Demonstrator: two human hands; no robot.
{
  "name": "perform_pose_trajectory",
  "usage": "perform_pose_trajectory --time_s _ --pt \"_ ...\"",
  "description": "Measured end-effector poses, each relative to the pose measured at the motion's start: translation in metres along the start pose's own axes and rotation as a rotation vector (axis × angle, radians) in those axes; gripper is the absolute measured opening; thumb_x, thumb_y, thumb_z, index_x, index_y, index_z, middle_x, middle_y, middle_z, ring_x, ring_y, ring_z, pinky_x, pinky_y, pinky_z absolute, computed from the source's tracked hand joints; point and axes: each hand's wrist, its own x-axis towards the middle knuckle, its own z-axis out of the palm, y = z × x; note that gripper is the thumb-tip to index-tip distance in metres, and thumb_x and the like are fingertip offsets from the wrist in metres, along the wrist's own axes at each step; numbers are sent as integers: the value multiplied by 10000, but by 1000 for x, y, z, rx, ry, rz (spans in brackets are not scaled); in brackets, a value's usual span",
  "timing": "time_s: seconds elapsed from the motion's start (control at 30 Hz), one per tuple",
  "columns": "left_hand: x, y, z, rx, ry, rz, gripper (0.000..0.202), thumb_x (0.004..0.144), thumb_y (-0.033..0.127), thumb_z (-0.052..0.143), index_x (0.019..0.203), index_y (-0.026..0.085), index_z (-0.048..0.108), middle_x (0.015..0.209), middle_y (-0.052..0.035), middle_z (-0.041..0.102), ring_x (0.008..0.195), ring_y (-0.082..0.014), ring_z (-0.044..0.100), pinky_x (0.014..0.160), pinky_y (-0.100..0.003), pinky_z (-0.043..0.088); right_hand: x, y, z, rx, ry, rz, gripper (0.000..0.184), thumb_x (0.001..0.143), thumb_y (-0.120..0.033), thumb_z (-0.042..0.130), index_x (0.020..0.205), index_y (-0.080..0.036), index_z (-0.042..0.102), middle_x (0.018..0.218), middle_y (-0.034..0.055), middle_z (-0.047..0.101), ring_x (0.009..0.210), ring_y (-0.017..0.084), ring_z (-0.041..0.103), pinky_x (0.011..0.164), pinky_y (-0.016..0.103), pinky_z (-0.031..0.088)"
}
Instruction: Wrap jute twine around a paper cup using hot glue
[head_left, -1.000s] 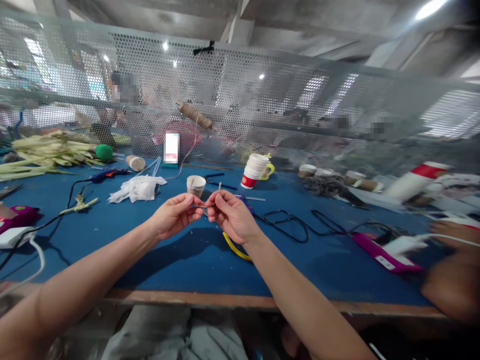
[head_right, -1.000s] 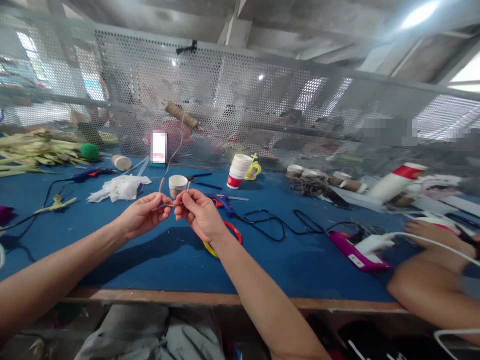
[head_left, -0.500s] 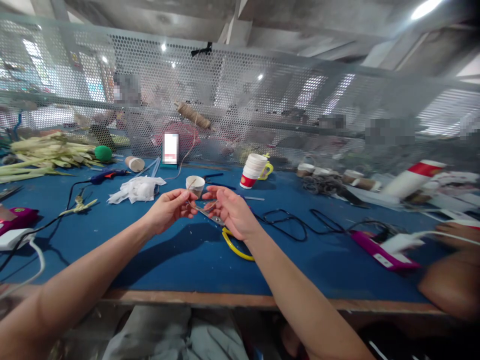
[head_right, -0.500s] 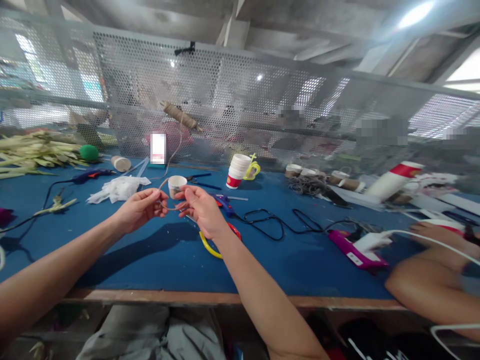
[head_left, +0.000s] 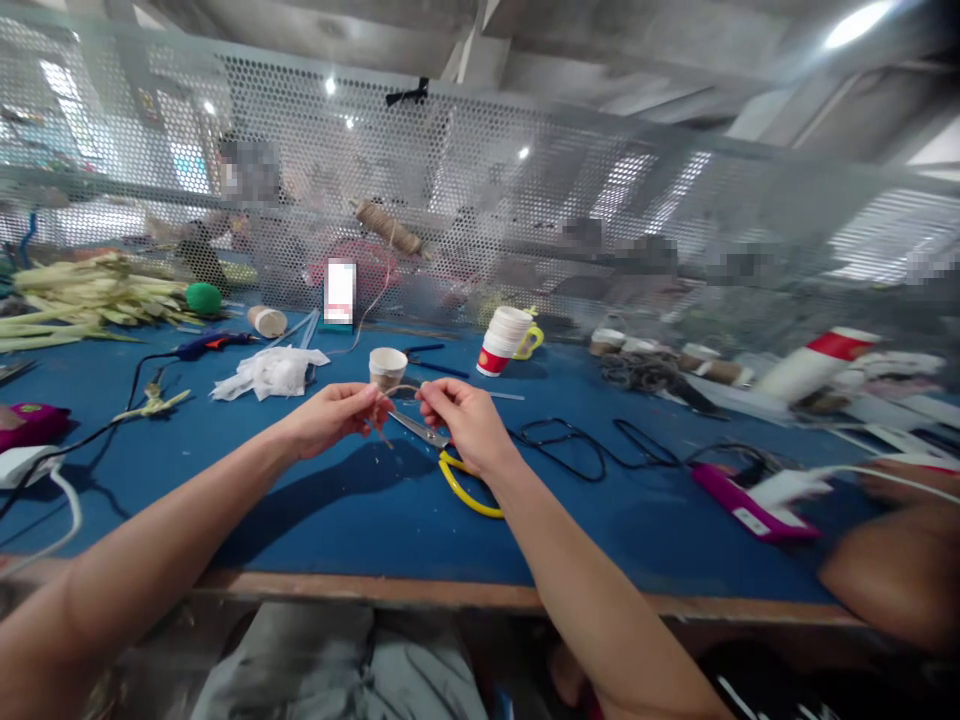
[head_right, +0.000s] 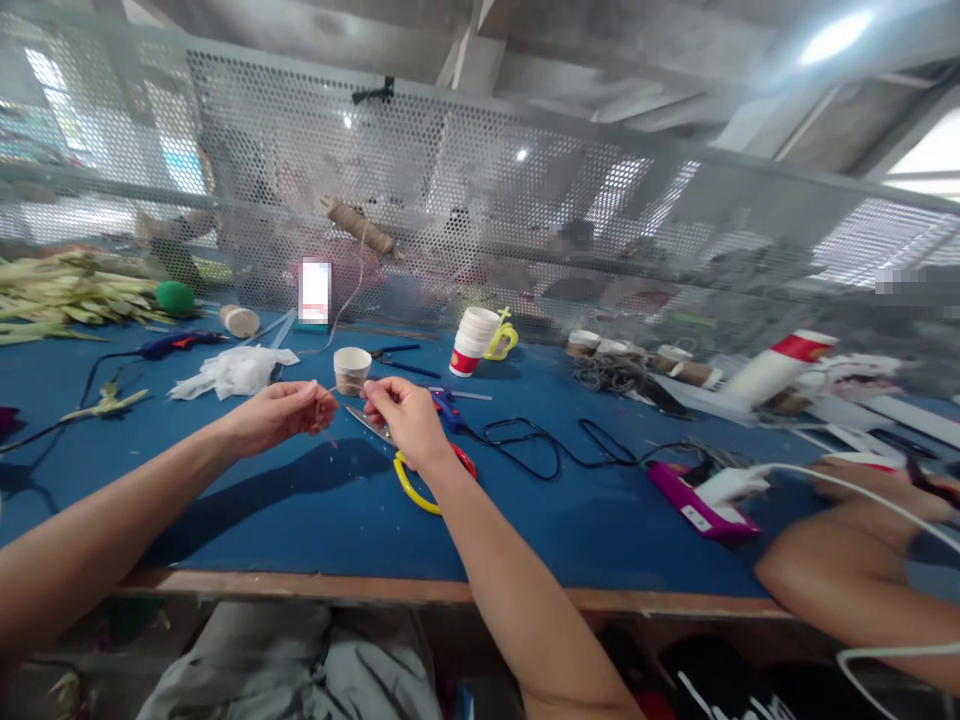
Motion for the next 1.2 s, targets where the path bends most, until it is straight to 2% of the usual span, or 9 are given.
perform_pose_trajectory --time_s 0.1,0.3,0.47,0.53,0.67,0.83,0.97,1.07,1.2 --pt "2 -1 -1 -64 2 6 308 642 393 719 737 106 666 654 -40 611 592 -91 535 557 -199 389 2 3 -2 39 60 -25 273 688 -427 645 676 -157 603 568 -24 554 503 74 477 523 232 394" --pt "0 1 0 -180 -61 -7 267 634 347 737 704 108 640 552 -3 546 513 -72 482 513 -192 372 -1 -3 -2 -94 -54 -119 152 714 -331 639 750 -183 641 705 2 623 620 104 523 580 247 407" --pt "-1 1 -1 -158 -114 4 261 675 352 704 740 110 632 534 9 509 497 -71 460 494 -193 367 -4 -5 -1 -136 -201 -56 135 716 -305 638 759 -176 629 613 -22 587 498 75 471 481 224 383" --pt "3 2 -3 -98 -54 46 281 680 376 691 724 105 629 537 5 518 489 -71 454 479 -193 349 -1 -4 -2 -101 -216 -19 157 704 -315 650 743 -170 602 601 -22 587 485 73 489 468 221 403" --pt "17 11 -10 129 129 187 264 704 380 649 693 118 626 540 11 522 470 -63 412 469 -199 301 17 -8 -6 -106 -100 -74 162 683 -284 671 672 -160 568 564 -25 585 461 68 513 472 218 445" --pt "48 41 -19 829 376 293 113 702 215 621 631 130 642 510 21 533 491 -78 403 506 -218 299 61 -18 -12 -283 -8 -114 84 693 -155 646 644 -156 578 489 -29 571 420 68 519 459 205 460" --pt "80 54 -24 925 411 301 86 684 174 613 617 127 640 501 17 553 492 -93 437 512 -225 311 99 -6 -8 -326 73 -115 95 732 -104 565 656 -159 553 487 -34 564 429 76 539 469 207 473" --pt "101 45 -32 966 444 296 45 670 143 607 674 129 649 533 4 592 501 -102 482 532 -224 346 119 10 -5 -396 116 -118 98 708 -72 551 661 -158 553 492 -28 580 449 96 560 495 226 478" --pt "117 27 -44 1016 483 284 44 663 137 601 663 136 645 553 -8 617 514 -110 501 552 -226 364 131 23 -6 -526 157 -157 55 693 -122 577 661 -164 593 563 3 630 557 138 604 591 264 479"
